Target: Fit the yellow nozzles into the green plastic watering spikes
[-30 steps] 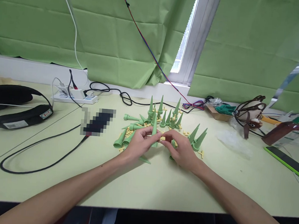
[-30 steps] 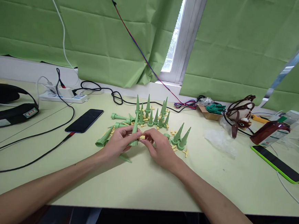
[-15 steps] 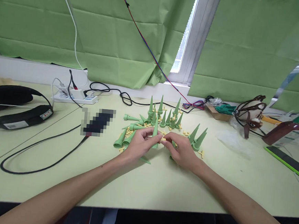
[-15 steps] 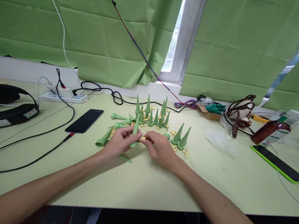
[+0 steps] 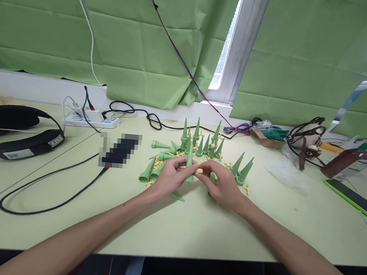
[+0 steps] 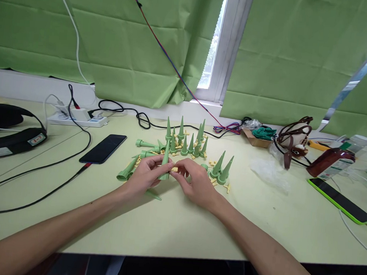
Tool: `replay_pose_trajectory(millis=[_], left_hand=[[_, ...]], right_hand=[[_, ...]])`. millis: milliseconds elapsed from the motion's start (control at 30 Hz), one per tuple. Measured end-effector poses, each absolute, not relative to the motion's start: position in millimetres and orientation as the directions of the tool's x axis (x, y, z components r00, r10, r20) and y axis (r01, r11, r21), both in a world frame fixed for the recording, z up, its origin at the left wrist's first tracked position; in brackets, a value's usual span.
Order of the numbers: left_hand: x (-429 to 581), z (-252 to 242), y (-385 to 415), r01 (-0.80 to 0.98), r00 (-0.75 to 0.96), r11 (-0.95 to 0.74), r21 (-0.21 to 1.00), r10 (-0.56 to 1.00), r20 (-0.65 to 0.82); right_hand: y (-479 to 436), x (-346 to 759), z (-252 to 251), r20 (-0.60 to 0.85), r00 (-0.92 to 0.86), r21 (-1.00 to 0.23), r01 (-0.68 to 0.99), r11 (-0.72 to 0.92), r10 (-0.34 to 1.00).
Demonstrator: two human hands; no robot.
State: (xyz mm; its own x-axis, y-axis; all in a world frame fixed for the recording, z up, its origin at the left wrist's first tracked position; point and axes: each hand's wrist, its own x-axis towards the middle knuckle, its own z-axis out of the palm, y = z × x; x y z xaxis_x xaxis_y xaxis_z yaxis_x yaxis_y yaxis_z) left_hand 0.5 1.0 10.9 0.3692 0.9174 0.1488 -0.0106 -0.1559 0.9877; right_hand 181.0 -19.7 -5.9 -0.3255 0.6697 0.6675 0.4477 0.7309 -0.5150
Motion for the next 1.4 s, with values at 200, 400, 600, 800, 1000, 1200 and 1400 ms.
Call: replay_pose_trajectory(millis=[200,400,600,800,1000,1200,1400], left_hand=[[0.7,10.4,0.4,0.000,0.356,-0.163,0.987,0.922,0.152],[1.1,12.8,-0.5,-0.002,0.383,-0.164,0.986,0.911,0.152],[0.3,11.1,0.6,-0.001,0.385,-0.163,0.987,0.910,0.151],[-0.1,9.6,1.2,0.003,0.389,-0.146,0.989,0.911,0.134],[0.4,11.4,0.6,0.005,0.354,-0.145,0.989,0.926,0.134],[1.4,12.5,0.3,0.013,0.353,-0.135,0.991,0.927,0.122],[1.3,10.4,1.0,0.001,0.366,-0.146,0.989,0.920,0.136]], right_hand=[[-19.3,181.2,-5.5,0.666,-0.326,-0.511,0.456,0.729,0.671],[-18.5,181.8,-6.2,0.639,-0.343,-0.526,0.458,0.717,0.688],[-17.4,183.3,-8.2,0.617,-0.363,-0.513,0.487,0.706,0.699],[-17.9,182.1,-6.6,0.598,-0.360,-0.519,0.507,0.688,0.716],[-19.3,180.6,-4.8,0.636,-0.329,-0.529,0.473,0.705,0.698],[-18.5,182.1,-5.4,0.651,-0.343,-0.518,0.451,0.727,0.677],[-17.7,182.8,-5.6,0.640,-0.353,-0.518,0.458,0.722,0.683]])
